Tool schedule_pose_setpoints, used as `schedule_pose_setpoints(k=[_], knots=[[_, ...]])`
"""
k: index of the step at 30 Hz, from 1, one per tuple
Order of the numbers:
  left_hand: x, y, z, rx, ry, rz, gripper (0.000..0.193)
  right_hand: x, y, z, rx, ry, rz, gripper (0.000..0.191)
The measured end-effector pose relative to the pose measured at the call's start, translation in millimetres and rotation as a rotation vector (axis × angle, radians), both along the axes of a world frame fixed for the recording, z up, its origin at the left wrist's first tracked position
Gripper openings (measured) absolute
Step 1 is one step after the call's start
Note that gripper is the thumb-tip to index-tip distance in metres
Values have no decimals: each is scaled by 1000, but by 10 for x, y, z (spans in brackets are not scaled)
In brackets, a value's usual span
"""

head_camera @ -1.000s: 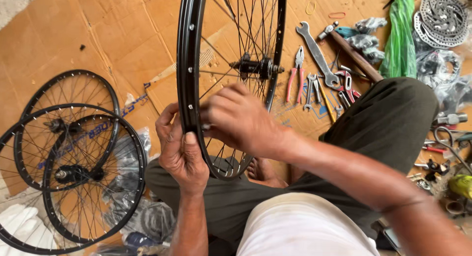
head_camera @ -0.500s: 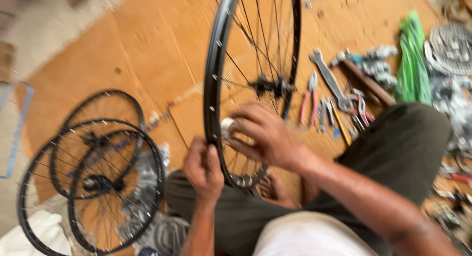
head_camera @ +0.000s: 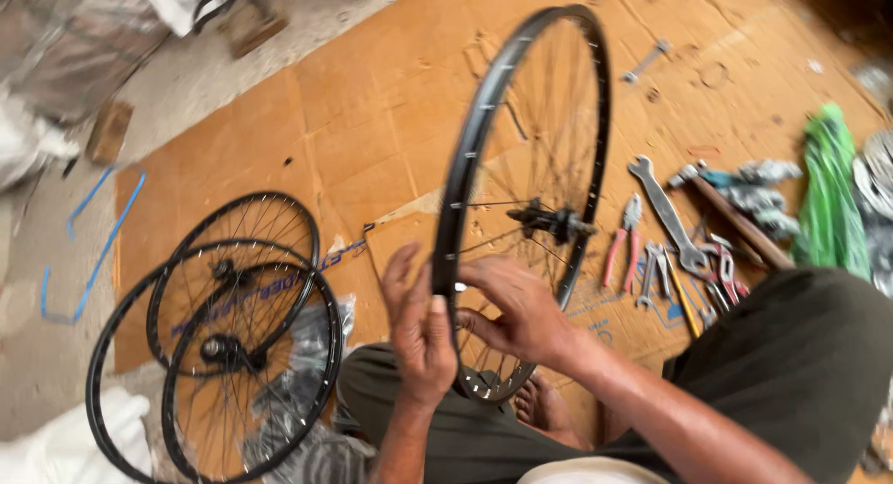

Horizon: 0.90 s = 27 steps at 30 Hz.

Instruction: The person sits on the floor and applies a white substance to the rim of a bicycle wheel using a small container. They rotate the wheel to cover the rim surface. Afterward, they place the wheel onto a wooden truing stand to secure it for further work.

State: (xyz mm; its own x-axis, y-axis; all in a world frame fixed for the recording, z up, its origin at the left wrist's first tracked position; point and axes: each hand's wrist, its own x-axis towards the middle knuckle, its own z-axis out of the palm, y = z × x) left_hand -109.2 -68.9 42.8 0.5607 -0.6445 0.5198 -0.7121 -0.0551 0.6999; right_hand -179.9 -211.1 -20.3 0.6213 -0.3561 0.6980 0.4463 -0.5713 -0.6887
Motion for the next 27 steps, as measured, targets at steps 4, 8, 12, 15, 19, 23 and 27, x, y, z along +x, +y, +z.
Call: schedule_pose_setpoints(k=[4,8,12,15,19,23,27], knots=[[-73,-33,-13,-44,45,-1,34,-6,55,-77,-78,-36,-153,28],[-30,-11,-28,-71,16,125,24,-47,114,-81,260,115,37,19],[12,53,25,-101,47,98,24,-70,-124,99,663,246,584,39],[39,70,26,-105,147,-44,26,35,-343,234,528,494,774,48],[148,84,-125,-143,224,-147,35,140,-223,183,169,810,442,39],[85,240,-379,-300,100,62,42,187,-105,-15,21,239,294,28],[-21,497,-538,-51,311,98,24,221,-155,-83,169,333,475,31]])
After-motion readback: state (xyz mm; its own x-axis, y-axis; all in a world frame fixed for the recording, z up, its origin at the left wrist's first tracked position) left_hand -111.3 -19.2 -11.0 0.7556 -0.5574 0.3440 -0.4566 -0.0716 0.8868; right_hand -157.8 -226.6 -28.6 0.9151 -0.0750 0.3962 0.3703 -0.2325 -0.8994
